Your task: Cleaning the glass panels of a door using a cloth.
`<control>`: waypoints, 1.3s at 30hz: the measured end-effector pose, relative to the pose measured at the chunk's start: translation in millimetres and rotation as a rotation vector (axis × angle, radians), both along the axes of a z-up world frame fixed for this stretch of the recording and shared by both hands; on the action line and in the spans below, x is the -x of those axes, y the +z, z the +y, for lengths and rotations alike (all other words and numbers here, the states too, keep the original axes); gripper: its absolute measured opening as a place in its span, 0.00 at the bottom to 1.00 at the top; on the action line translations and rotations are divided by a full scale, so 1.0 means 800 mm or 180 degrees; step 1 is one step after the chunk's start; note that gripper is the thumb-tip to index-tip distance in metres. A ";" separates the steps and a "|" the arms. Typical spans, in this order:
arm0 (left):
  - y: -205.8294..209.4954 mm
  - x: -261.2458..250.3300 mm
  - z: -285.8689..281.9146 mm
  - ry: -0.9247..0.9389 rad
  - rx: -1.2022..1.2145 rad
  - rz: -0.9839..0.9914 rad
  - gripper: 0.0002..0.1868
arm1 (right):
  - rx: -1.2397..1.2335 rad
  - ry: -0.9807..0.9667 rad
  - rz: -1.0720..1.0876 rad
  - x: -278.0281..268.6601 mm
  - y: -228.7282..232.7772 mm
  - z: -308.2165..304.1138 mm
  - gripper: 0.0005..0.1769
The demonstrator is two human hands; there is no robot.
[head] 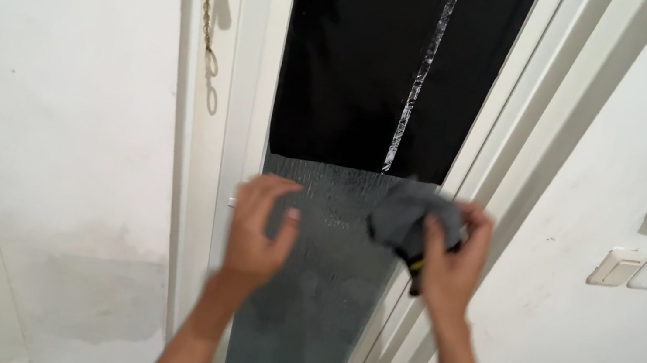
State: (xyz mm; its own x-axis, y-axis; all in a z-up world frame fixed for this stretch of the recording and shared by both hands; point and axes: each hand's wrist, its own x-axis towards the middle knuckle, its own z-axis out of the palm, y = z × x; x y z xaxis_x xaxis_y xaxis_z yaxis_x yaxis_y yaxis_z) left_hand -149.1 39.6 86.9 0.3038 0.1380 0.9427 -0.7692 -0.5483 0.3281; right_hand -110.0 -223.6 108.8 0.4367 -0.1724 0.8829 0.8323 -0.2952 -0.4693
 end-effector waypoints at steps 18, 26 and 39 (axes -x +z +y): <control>-0.046 -0.037 0.077 0.1835 -0.1520 -0.0459 0.15 | 0.0998 -0.3023 -0.1732 -0.139 0.206 0.069 0.25; -0.056 -0.046 0.078 0.2012 -0.1664 -0.0522 0.17 | 0.1396 -0.2326 -0.1227 -0.118 0.197 0.112 0.43; -0.048 -0.043 0.065 0.2253 -0.1628 -0.0290 0.13 | 0.1506 -0.2435 -0.1085 -0.145 0.203 0.138 0.35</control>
State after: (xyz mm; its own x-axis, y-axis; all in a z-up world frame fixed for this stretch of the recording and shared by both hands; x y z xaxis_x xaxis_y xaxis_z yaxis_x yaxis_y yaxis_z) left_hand -114.9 91.9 48.2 0.2273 -0.1805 0.9570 -0.2040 -0.9697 -0.1344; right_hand 5.9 -113.1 271.2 0.0607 0.1026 0.9929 0.4055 -0.9115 0.0694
